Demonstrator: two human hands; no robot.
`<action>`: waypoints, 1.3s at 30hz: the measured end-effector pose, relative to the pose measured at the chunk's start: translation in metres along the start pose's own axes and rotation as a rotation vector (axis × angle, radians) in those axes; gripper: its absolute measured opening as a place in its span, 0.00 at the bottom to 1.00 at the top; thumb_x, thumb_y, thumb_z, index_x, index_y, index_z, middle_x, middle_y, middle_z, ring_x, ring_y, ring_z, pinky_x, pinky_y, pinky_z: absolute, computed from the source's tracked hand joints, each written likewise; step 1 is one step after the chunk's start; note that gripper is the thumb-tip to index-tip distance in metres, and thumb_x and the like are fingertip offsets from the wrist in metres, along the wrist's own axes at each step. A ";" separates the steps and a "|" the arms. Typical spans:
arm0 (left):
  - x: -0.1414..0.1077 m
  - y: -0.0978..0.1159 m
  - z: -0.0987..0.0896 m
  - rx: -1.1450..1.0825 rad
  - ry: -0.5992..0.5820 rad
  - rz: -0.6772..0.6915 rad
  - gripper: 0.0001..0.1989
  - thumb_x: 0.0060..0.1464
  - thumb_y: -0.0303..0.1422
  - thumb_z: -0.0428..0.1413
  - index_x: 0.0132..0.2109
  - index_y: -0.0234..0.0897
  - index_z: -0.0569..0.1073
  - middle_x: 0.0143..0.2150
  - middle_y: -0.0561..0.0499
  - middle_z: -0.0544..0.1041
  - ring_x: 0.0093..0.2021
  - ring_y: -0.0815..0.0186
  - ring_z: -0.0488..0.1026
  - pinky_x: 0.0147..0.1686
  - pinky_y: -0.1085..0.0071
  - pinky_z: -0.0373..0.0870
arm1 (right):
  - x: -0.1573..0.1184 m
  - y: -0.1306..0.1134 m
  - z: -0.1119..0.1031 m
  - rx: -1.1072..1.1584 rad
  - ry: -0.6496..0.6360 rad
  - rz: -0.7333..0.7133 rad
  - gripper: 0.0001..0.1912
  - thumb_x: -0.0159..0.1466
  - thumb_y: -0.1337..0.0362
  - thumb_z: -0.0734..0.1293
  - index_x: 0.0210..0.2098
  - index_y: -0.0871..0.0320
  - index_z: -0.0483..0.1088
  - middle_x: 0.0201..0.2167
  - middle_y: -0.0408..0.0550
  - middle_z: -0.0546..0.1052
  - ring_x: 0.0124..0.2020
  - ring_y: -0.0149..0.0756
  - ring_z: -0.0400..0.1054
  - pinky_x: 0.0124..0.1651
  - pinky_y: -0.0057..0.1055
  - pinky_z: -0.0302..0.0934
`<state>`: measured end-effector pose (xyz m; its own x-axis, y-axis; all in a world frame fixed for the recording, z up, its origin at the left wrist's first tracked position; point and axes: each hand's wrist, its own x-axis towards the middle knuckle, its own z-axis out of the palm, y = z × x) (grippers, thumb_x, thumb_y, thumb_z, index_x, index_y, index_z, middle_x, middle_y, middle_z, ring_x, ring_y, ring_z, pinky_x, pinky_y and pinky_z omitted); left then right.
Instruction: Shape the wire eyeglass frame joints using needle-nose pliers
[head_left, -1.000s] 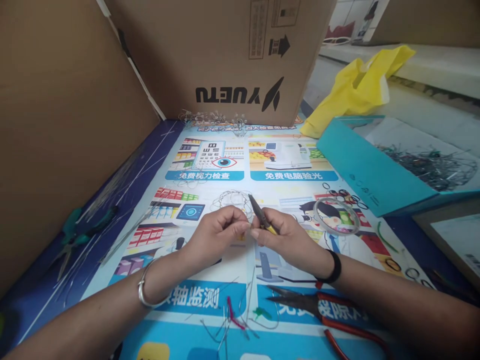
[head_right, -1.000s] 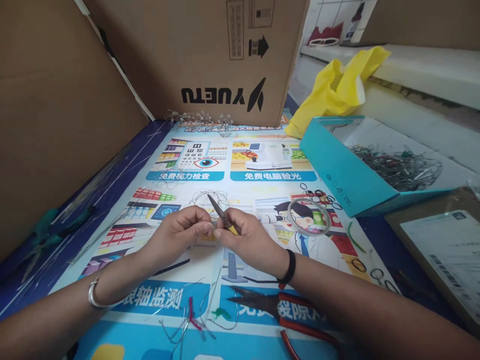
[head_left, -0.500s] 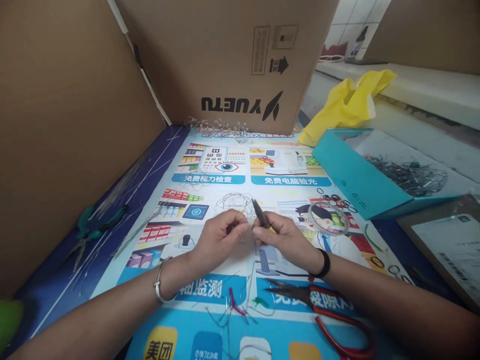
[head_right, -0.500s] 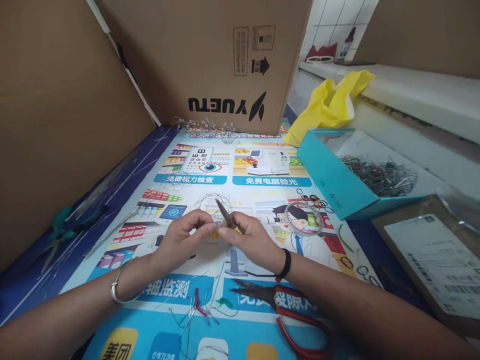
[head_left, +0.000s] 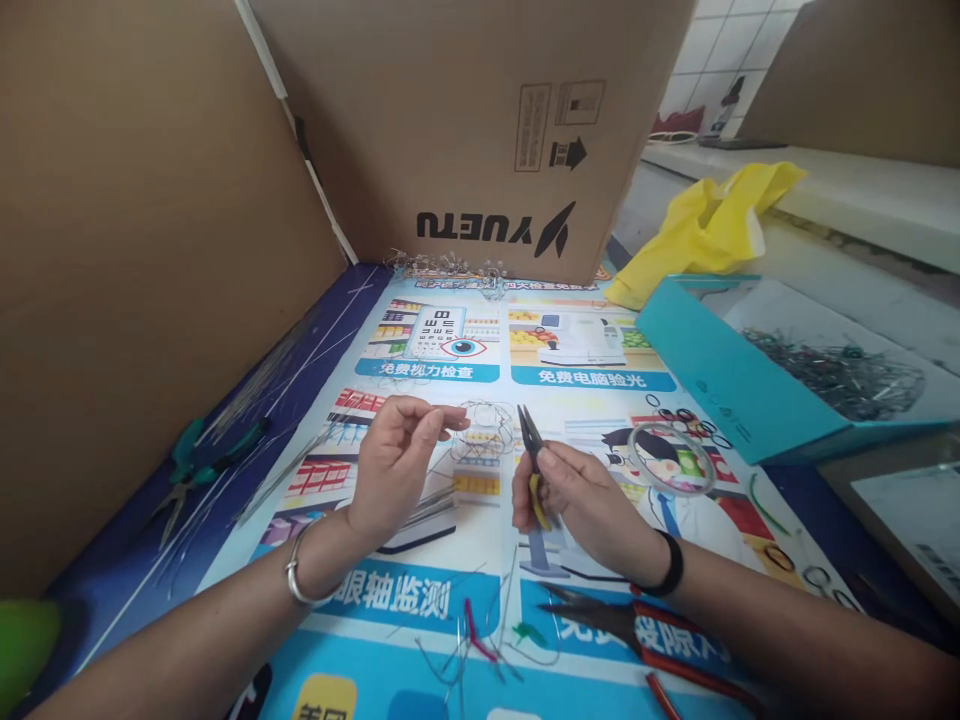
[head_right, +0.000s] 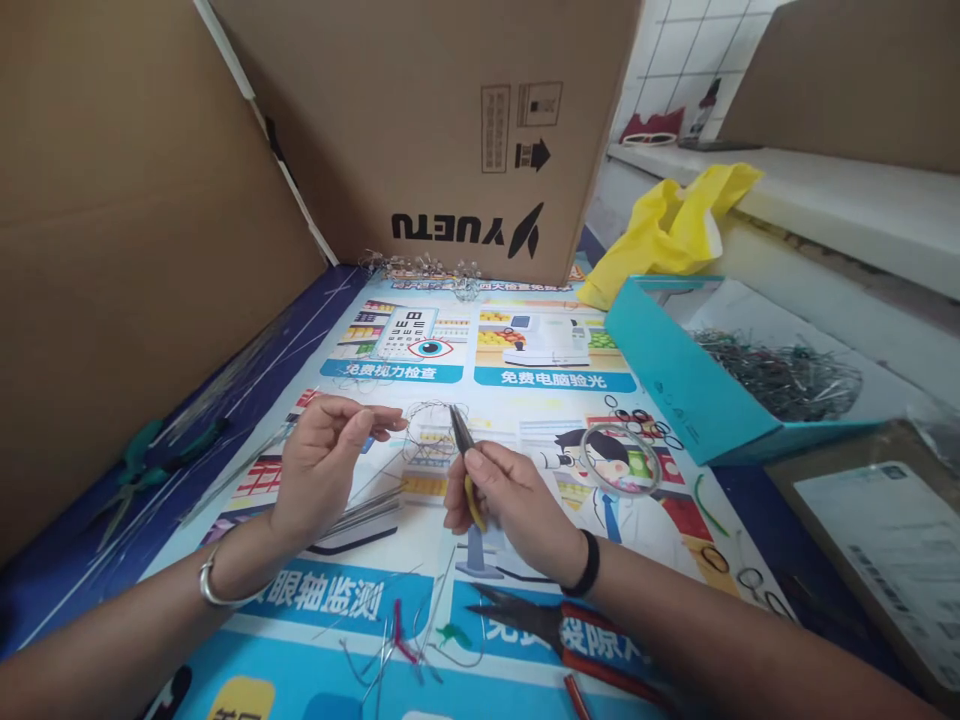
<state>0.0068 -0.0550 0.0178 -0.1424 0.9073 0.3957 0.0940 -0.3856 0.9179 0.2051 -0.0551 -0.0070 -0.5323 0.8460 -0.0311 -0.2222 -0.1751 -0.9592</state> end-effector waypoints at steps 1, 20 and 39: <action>0.000 -0.001 0.000 0.000 0.001 -0.007 0.04 0.60 0.32 0.51 0.37 0.35 0.64 0.36 0.49 0.79 0.36 0.67 0.77 0.35 0.71 0.71 | 0.000 0.000 0.001 0.002 -0.025 0.034 0.16 0.66 0.54 0.57 0.32 0.60 0.66 0.23 0.45 0.73 0.23 0.30 0.68 0.26 0.27 0.58; -0.012 -0.003 -0.002 0.035 -0.265 -0.158 0.05 0.58 0.32 0.52 0.36 0.35 0.65 0.31 0.51 0.78 0.28 0.72 0.75 0.30 0.75 0.72 | -0.005 -0.001 -0.002 -0.216 0.041 -0.079 0.13 0.64 0.57 0.60 0.29 0.59 0.66 0.24 0.45 0.72 0.27 0.30 0.64 0.33 0.30 0.56; -0.060 0.028 -0.060 0.687 -0.966 -0.197 0.11 0.59 0.35 0.48 0.35 0.37 0.73 0.33 0.53 0.75 0.35 0.70 0.71 0.36 0.75 0.65 | -0.007 -0.017 0.008 -0.885 -0.197 -0.170 0.03 0.54 0.69 0.65 0.29 0.60 0.69 0.26 0.41 0.72 0.27 0.27 0.64 0.32 0.25 0.56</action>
<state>-0.0408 -0.1305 0.0215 0.5563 0.8052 -0.2054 0.7011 -0.3222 0.6361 0.2060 -0.0619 0.0119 -0.6972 0.7098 0.1004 0.3526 0.4615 -0.8141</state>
